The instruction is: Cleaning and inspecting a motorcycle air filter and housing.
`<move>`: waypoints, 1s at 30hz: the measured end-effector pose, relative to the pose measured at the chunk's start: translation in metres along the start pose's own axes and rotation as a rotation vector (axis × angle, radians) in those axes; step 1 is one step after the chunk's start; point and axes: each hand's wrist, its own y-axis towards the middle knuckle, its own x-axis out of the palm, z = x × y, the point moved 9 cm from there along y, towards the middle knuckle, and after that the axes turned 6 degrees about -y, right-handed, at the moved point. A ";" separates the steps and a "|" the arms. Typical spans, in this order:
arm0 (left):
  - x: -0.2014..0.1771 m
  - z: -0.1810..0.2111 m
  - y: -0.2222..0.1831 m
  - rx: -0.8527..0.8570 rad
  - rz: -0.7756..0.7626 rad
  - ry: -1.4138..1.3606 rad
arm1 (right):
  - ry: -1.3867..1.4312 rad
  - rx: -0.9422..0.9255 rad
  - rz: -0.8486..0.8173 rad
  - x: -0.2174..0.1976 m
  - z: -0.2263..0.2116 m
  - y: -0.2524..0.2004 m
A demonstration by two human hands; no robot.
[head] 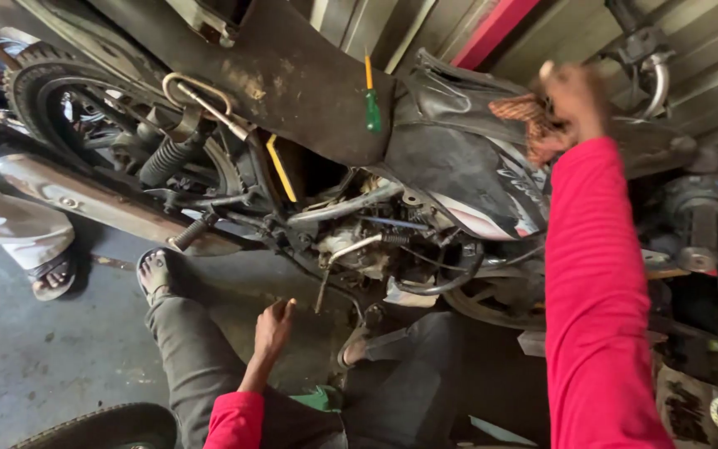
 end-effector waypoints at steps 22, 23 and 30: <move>-0.001 0.016 0.016 0.051 0.008 0.134 | 0.852 -0.183 -0.374 0.184 -0.293 -0.292; 0.003 0.010 0.020 0.046 0.014 0.098 | 0.586 -0.279 -0.321 0.207 -0.310 -0.295; 0.040 -0.011 0.018 0.065 -0.120 0.212 | -0.050 -0.441 -0.264 0.291 -0.382 -0.278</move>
